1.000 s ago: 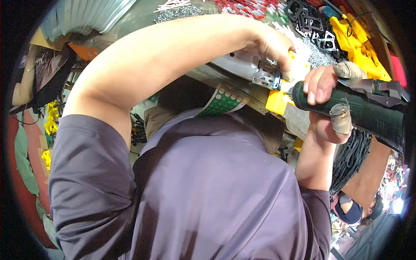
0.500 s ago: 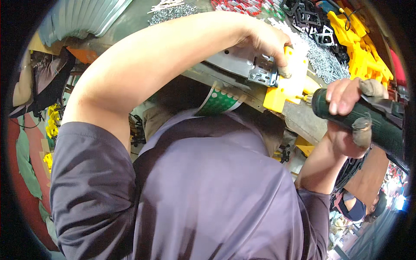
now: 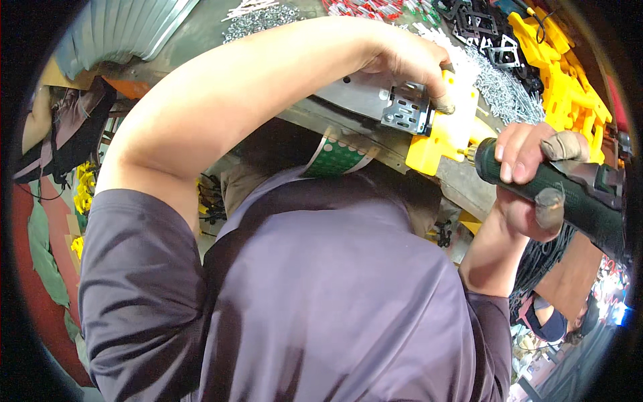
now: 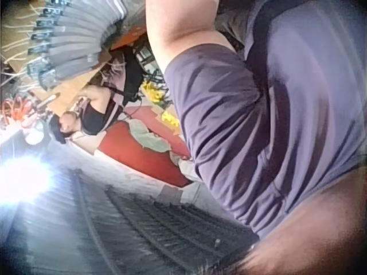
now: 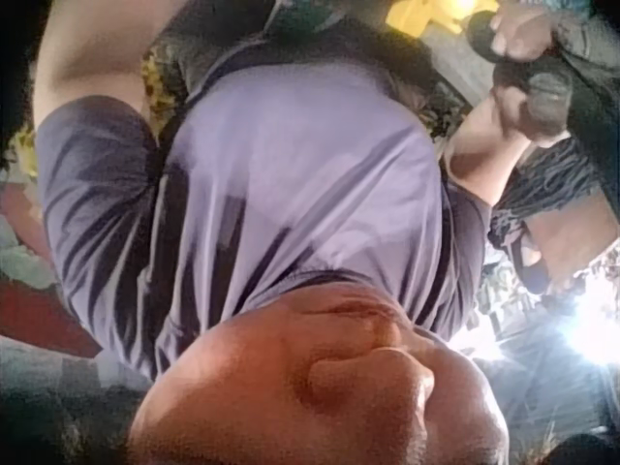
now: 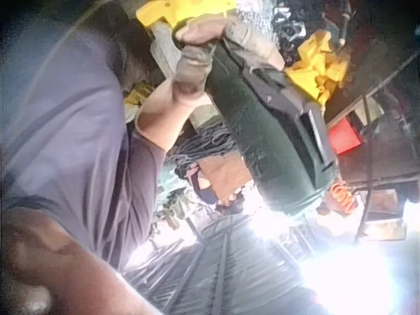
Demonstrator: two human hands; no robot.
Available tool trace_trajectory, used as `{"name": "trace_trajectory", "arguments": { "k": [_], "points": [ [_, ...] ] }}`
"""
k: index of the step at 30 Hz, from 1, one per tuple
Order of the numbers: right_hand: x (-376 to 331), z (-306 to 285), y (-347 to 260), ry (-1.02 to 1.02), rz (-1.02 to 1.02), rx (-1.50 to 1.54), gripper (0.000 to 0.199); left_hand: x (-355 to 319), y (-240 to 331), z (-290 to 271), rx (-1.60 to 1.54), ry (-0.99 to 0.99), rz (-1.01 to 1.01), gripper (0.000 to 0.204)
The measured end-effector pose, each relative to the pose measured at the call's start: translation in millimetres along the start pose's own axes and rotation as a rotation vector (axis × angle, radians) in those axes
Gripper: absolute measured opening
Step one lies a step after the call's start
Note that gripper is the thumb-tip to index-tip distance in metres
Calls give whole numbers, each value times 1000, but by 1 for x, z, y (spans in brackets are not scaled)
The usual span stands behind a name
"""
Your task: Assembling the housing and internal components of a handheld electronic device, including wiring and screwing panels together.
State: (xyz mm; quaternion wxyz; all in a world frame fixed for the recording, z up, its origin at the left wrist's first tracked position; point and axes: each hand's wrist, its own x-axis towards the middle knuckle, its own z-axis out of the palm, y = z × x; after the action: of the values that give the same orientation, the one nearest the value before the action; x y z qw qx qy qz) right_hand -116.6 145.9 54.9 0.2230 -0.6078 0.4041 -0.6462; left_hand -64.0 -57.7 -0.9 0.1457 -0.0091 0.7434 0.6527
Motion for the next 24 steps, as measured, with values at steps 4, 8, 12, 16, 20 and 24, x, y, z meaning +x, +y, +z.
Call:
{"name": "trace_trajectory", "arguments": {
  "k": [4,8,12,16,20,24],
  "points": [
    [0,-1,1,32,39,25,48,0,1,-4,94,-36,15,80],
    [0,-3,3,-9,3,63,52,1,2,-5,6,-66,-41,79],
    [7,10,-4,113,137,46,63,-2,2,-5,21,-46,-11,78],
    [37,-5,-31,13,98,57,55,-2,6,-5,-2,-59,-43,74],
    [57,-19,0,185,78,-180,46,11,2,-3,134,-76,-12,69],
    [61,-11,33,80,7,-25,45,14,-12,1,13,-99,76,40]
  ]
}}
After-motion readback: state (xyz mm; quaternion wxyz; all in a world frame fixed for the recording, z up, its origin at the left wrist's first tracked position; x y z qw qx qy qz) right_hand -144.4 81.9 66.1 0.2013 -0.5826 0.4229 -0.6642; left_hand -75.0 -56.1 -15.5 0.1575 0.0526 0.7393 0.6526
